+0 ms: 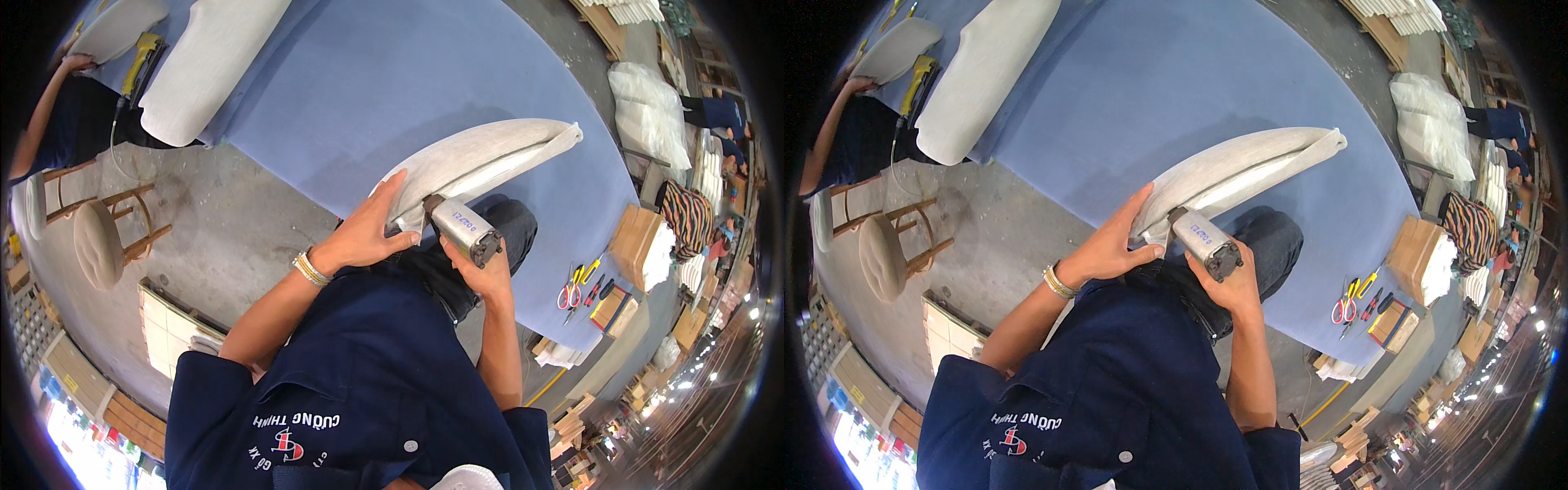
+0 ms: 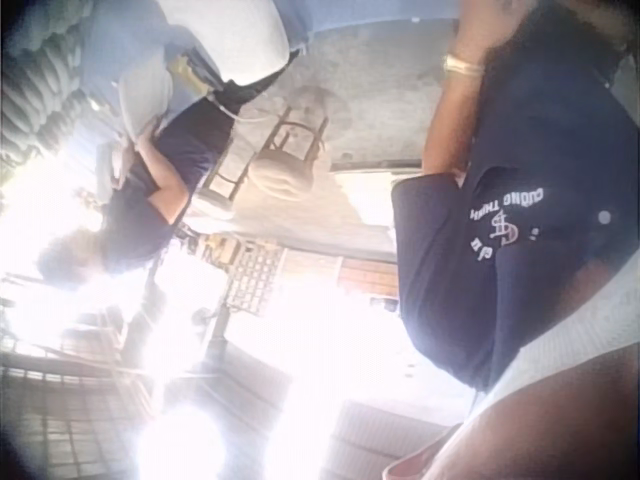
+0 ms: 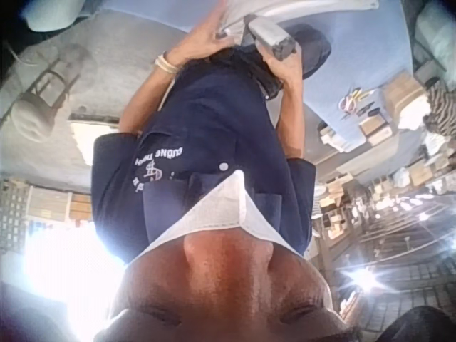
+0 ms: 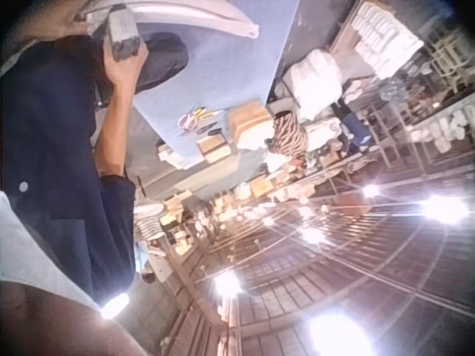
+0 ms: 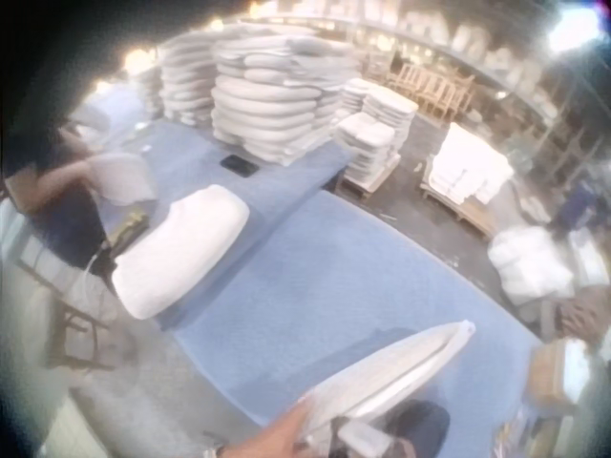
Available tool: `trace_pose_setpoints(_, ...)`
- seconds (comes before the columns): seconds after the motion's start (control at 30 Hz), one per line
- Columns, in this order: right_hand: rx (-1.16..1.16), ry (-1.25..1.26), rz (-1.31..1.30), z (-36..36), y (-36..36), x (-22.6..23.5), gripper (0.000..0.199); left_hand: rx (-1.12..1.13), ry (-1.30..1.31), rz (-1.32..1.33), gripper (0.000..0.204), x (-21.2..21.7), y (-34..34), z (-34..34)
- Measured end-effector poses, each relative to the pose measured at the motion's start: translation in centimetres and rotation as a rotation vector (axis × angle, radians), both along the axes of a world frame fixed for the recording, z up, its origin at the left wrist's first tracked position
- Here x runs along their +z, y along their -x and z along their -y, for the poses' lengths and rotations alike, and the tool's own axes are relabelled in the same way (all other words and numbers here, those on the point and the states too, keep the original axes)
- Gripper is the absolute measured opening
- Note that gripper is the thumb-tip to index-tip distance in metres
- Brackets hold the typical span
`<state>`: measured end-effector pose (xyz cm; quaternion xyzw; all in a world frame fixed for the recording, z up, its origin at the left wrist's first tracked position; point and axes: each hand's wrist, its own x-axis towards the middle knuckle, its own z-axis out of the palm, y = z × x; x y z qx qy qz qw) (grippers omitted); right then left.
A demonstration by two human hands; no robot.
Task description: The person staples fabric onto a cushion frame using a pneumatic staple gun, then trims excess fabric with a utility knife and scissors. The person flips the cushion and stacks it with others.
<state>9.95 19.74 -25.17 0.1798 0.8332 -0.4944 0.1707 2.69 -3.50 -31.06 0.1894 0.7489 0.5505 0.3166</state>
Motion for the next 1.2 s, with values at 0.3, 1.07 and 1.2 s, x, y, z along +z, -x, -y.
trace_pose_setpoints(0.3,0.025,-0.088,-0.109,0.8,-0.7,0.4,0.030,-0.101,0.255,-0.127,0.093,-1.1,1.3,-2.3)
trace_pose_setpoints(1.07,0.135,-0.157,-0.274,2.4,-0.1,0.0,0.025,-0.048,0.356,-0.201,0.089,0.8,1.7,-2.4)
trace_pose_setpoints(1.2,0.131,-0.159,-0.318,2.5,-0.3,0.2,0.028,-0.044,0.308,-0.258,0.089,-0.2,1.8,-2.1)
